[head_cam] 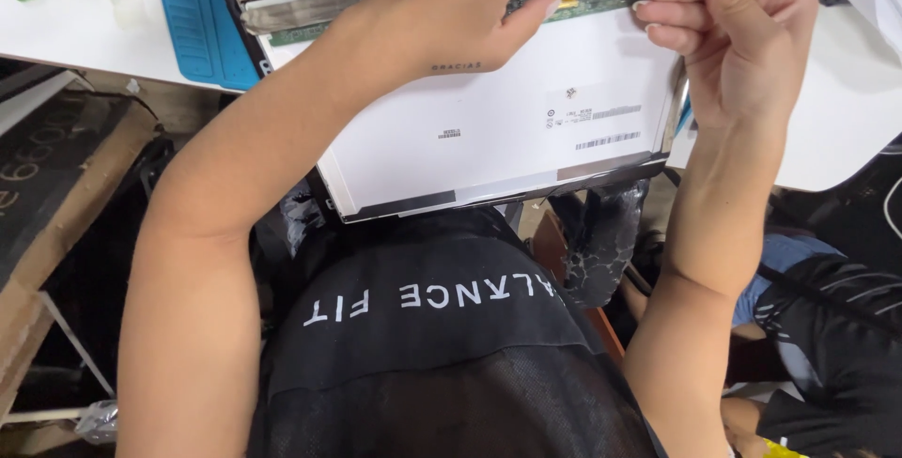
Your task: Disconnecting a ribbon cable from a laptop LCD screen by peeling back adhesive tape and using tweezers.
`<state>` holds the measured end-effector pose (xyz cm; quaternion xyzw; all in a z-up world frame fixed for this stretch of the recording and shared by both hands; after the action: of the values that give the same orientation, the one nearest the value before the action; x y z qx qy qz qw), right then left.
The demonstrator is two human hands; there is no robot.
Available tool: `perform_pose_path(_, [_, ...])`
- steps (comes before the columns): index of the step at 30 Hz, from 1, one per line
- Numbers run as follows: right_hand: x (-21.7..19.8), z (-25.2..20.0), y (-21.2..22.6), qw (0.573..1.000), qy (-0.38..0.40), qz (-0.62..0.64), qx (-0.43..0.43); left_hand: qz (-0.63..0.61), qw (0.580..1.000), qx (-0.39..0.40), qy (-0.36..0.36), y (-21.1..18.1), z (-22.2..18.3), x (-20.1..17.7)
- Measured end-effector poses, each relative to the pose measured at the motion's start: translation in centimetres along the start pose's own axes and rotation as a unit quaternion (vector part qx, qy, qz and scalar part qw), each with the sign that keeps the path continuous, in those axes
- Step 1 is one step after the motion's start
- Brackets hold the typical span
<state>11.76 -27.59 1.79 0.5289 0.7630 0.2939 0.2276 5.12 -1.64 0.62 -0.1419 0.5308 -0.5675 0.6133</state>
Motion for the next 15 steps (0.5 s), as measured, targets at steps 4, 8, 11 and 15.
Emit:
perform_pose_path(4, [0.4,0.0,0.0,0.999,0.005,0.030,-0.017,-0.001,0.999,0.038,-0.016,0.0,0.1,-0.1])
perform_pose_path(8, [0.3,0.2,-0.2,0.998,0.013,0.037,-0.047,0.003,0.998,0.061,-0.022,-0.2,0.2,-0.4])
perform_pose_path(11, [0.7,0.0,0.1,0.998,0.009,0.030,-0.046,0.000,0.996,0.089,-0.028,-0.5,0.4,-0.7])
perform_pose_path(15, [0.8,-0.1,0.0,0.998,0.011,0.040,-0.054,-0.003,0.996,0.088,-0.012,-0.7,0.6,-0.9])
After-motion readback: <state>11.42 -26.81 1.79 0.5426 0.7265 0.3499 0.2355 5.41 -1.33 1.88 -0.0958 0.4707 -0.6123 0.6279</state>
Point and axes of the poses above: each hand's wrist, its own z-axis towards the middle knuckle, its own x-axis out of the palm, y = z × x, the point moved 5 cm from there along z, towards the middle knuckle, and after that the axes turned 14 degrees about x, right-handed, at the moved point
